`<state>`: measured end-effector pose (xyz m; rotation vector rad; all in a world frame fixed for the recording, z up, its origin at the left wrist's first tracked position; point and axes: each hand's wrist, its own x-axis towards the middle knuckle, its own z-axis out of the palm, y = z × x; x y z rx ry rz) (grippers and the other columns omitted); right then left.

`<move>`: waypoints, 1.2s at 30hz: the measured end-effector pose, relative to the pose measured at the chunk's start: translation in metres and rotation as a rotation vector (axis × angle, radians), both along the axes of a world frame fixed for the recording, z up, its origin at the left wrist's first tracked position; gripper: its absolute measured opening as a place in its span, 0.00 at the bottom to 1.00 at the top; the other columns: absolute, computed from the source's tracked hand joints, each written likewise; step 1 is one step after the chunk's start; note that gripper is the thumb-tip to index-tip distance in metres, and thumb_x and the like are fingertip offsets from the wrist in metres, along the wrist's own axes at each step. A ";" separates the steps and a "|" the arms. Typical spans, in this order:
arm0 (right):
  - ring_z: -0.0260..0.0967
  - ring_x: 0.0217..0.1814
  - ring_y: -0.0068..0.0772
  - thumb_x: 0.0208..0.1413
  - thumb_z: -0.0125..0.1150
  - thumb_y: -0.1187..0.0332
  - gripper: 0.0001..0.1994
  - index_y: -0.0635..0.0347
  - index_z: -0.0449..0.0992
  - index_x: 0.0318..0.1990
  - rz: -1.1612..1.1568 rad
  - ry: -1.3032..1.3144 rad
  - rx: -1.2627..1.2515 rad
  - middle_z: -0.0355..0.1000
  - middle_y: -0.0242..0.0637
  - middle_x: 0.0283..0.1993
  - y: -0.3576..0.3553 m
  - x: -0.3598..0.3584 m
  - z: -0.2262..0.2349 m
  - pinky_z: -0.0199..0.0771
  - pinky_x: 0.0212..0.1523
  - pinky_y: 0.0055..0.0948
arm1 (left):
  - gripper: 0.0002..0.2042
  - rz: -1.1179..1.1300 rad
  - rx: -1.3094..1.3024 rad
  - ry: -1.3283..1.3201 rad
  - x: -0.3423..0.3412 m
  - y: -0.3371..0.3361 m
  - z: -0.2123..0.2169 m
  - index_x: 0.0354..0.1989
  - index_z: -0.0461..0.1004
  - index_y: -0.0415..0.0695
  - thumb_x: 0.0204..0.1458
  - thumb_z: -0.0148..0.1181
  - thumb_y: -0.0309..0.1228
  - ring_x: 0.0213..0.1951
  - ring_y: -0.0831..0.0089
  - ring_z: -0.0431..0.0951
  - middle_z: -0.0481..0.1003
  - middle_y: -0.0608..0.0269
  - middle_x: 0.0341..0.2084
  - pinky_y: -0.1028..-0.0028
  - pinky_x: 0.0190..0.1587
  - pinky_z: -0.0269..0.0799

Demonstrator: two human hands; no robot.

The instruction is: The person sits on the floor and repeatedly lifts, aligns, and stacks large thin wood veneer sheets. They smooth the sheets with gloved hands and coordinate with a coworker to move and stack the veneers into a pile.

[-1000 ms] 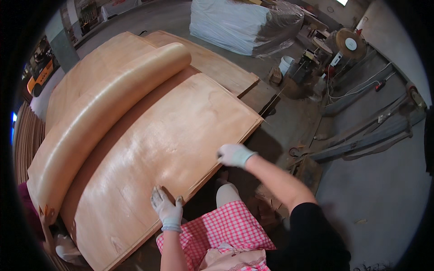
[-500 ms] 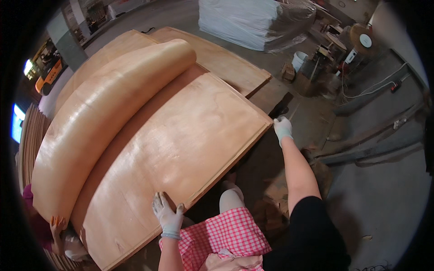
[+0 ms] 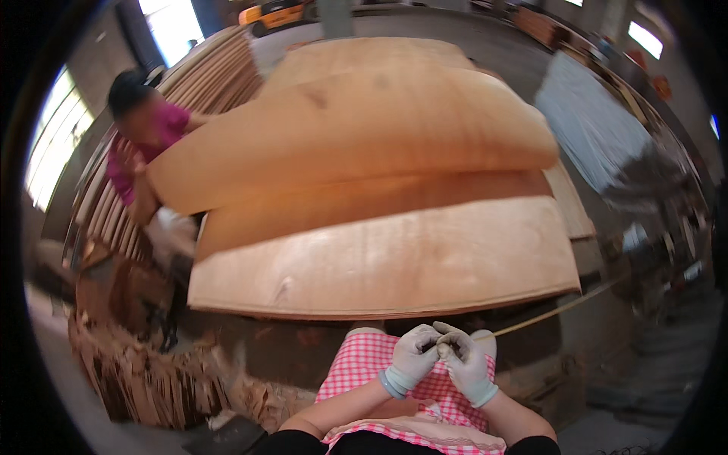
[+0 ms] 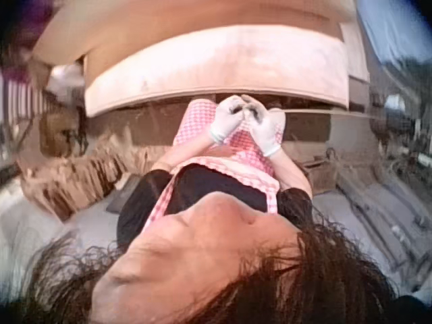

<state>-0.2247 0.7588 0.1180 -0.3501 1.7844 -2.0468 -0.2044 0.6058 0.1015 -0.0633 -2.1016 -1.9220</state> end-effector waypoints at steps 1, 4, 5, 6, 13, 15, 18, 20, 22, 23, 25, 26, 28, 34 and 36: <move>0.70 0.62 0.33 0.65 0.62 0.68 0.19 0.67 0.71 0.59 -0.010 0.090 0.006 0.67 0.50 0.67 -0.018 0.001 0.014 0.72 0.60 0.31 | 0.04 0.065 0.090 0.017 0.010 -0.014 -0.001 0.33 0.79 0.37 0.49 0.63 0.18 0.32 0.69 0.79 0.79 0.58 0.31 0.72 0.39 0.76; 0.77 0.51 0.33 0.63 0.64 0.66 0.14 0.67 0.79 0.50 0.106 0.230 0.582 0.78 0.46 0.51 -0.022 -0.024 0.052 0.76 0.52 0.32 | 0.06 0.399 0.388 -0.147 0.027 -0.094 0.005 0.28 0.76 0.38 0.51 0.58 0.13 0.32 0.75 0.77 0.78 0.63 0.26 0.73 0.38 0.76; 0.79 0.47 0.33 0.62 0.65 0.66 0.12 0.66 0.81 0.47 0.129 0.255 0.710 0.81 0.45 0.45 -0.010 -0.036 0.039 0.78 0.49 0.32 | 0.07 0.520 0.426 -0.044 0.035 -0.139 -0.005 0.27 0.75 0.40 0.50 0.58 0.12 0.30 0.76 0.76 0.77 0.65 0.25 0.74 0.37 0.75; 0.78 0.43 0.32 0.61 0.65 0.67 0.11 0.67 0.81 0.43 0.132 0.301 0.718 0.80 0.43 0.40 0.002 -0.046 0.033 0.78 0.47 0.31 | 0.08 0.682 0.407 -0.108 0.049 -0.184 -0.012 0.27 0.76 0.40 0.51 0.62 0.13 0.31 0.79 0.76 0.77 0.68 0.26 0.74 0.38 0.76; 0.72 0.33 0.26 0.55 0.64 0.72 0.08 0.69 0.80 0.37 0.264 0.090 0.965 0.77 0.37 0.31 0.065 -0.080 0.047 0.74 0.38 0.29 | 0.04 1.376 0.314 -0.014 0.193 -0.418 -0.066 0.31 0.80 0.41 0.54 0.69 0.20 0.28 0.83 0.72 0.77 0.72 0.26 0.80 0.35 0.70; 0.70 0.32 0.25 0.54 0.65 0.71 0.08 0.69 0.80 0.35 0.273 0.108 0.976 0.74 0.38 0.28 0.069 -0.083 0.046 0.73 0.38 0.29 | 0.04 1.446 0.247 -0.050 0.205 -0.437 -0.070 0.31 0.79 0.41 0.54 0.70 0.21 0.29 0.83 0.72 0.77 0.72 0.26 0.80 0.34 0.70; 0.71 0.30 0.26 0.54 0.64 0.71 0.08 0.69 0.79 0.33 0.327 0.190 1.037 0.74 0.39 0.26 0.044 -0.083 0.058 0.72 0.36 0.30 | 0.05 1.476 0.180 -0.065 0.206 -0.455 -0.087 0.31 0.79 0.40 0.53 0.71 0.22 0.29 0.82 0.73 0.77 0.72 0.26 0.80 0.34 0.70; 0.71 0.30 0.26 0.54 0.63 0.71 0.07 0.69 0.79 0.33 0.313 0.263 1.063 0.74 0.39 0.26 0.017 -0.082 0.062 0.72 0.35 0.31 | 0.06 1.493 0.185 -0.128 0.202 -0.472 -0.094 0.31 0.79 0.40 0.52 0.72 0.23 0.29 0.82 0.72 0.77 0.71 0.26 0.80 0.34 0.70; 0.71 0.29 0.26 0.55 0.62 0.72 0.07 0.69 0.80 0.33 0.299 0.273 1.050 0.74 0.37 0.25 0.007 -0.086 0.051 0.72 0.34 0.30 | 0.07 1.499 0.098 -0.171 0.191 -0.493 -0.100 0.29 0.79 0.38 0.52 0.73 0.26 0.28 0.82 0.71 0.77 0.72 0.25 0.79 0.34 0.70; 0.71 0.29 0.25 0.56 0.62 0.72 0.07 0.69 0.80 0.34 0.299 0.265 1.046 0.74 0.37 0.25 0.006 -0.088 0.045 0.72 0.34 0.30 | 0.08 1.492 0.048 -0.222 0.189 -0.504 -0.101 0.28 0.78 0.38 0.53 0.72 0.27 0.27 0.82 0.70 0.76 0.73 0.24 0.78 0.34 0.69; 0.71 0.29 0.25 0.57 0.62 0.72 0.07 0.69 0.80 0.34 0.297 0.245 1.039 0.74 0.36 0.25 -0.016 -0.089 0.047 0.72 0.33 0.29 | 0.10 1.468 -0.051 -0.328 0.182 -0.525 -0.100 0.27 0.78 0.38 0.53 0.72 0.29 0.26 0.82 0.68 0.75 0.73 0.22 0.76 0.32 0.69; 0.71 0.28 0.25 0.58 0.61 0.72 0.08 0.70 0.80 0.35 0.320 0.251 1.035 0.75 0.35 0.25 -0.028 -0.089 0.052 0.72 0.33 0.29 | 0.11 1.465 -0.094 -0.369 0.182 -0.536 -0.099 0.26 0.78 0.38 0.53 0.72 0.30 0.26 0.82 0.68 0.74 0.72 0.21 0.75 0.32 0.68; 0.71 0.28 0.25 0.57 0.61 0.72 0.08 0.70 0.80 0.35 0.322 0.250 1.036 0.75 0.36 0.25 -0.039 -0.094 0.049 0.72 0.33 0.29 | 0.12 1.439 -0.172 -0.449 0.171 -0.555 -0.099 0.25 0.77 0.38 0.53 0.72 0.32 0.24 0.81 0.66 0.72 0.70 0.18 0.73 0.31 0.68; 0.75 0.29 0.27 0.57 0.64 0.66 0.12 0.70 0.82 0.35 0.354 0.265 1.135 0.78 0.41 0.26 -0.071 -0.106 0.025 0.74 0.34 0.31 | 0.12 1.333 -0.372 -0.704 0.163 -0.592 -0.118 0.31 0.81 0.37 0.50 0.71 0.35 0.27 0.68 0.77 0.80 0.53 0.24 0.65 0.36 0.74; 0.76 0.28 0.30 0.58 0.63 0.61 0.15 0.69 0.82 0.35 0.441 0.263 1.198 0.78 0.43 0.26 -0.078 -0.116 0.011 0.75 0.35 0.33 | 0.13 1.288 -0.376 -0.719 0.177 -0.600 -0.123 0.37 0.83 0.38 0.49 0.70 0.34 0.33 0.64 0.83 0.83 0.52 0.29 0.65 0.41 0.77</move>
